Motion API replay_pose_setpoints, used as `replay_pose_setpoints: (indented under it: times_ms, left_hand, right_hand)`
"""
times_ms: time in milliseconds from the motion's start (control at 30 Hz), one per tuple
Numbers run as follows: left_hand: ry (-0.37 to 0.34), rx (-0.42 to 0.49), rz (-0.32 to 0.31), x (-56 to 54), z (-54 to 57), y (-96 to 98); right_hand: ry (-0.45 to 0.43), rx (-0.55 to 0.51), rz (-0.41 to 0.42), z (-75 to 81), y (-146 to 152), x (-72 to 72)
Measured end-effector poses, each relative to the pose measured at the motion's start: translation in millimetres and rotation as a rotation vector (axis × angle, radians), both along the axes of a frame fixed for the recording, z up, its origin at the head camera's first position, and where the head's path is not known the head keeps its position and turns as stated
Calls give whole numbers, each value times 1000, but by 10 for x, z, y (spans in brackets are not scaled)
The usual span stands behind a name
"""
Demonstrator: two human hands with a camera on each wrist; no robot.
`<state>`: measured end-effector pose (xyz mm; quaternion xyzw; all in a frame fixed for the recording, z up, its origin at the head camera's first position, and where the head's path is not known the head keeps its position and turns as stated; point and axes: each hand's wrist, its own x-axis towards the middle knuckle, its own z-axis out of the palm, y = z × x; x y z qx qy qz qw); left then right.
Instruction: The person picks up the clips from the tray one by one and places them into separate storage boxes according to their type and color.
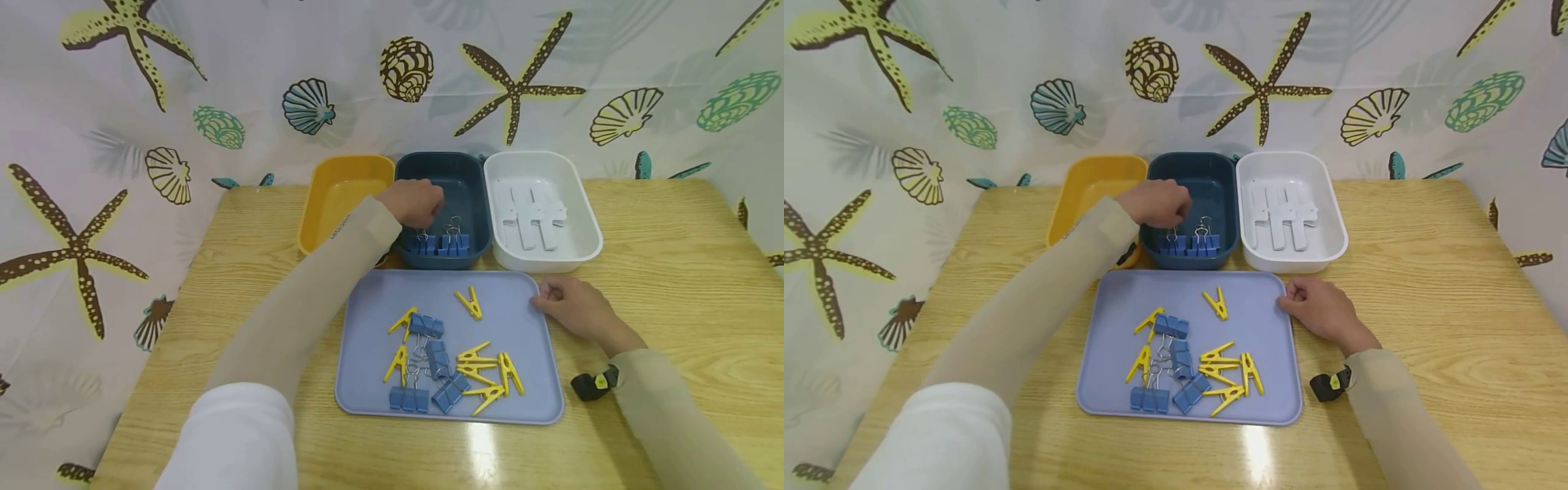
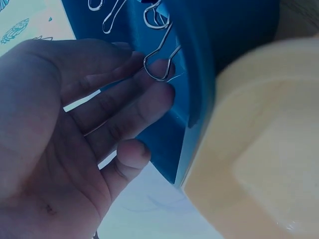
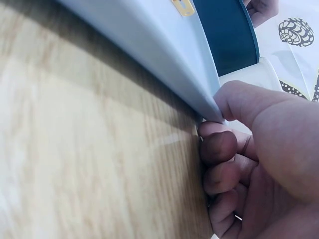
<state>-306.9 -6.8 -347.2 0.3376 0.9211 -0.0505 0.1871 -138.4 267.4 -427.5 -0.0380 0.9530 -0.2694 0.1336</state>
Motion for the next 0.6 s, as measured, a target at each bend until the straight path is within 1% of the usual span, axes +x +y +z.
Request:
replay_pose_setpoints:
  times_ms: [200,600]
  left_hand:
    - [16,5,-12,9,16,-22]
    - [35,15,-13,51,41,-87]
  right_hand:
    - [7,-1,3,1,1,3]
    - [-1,-8,2,-4,4,-4]
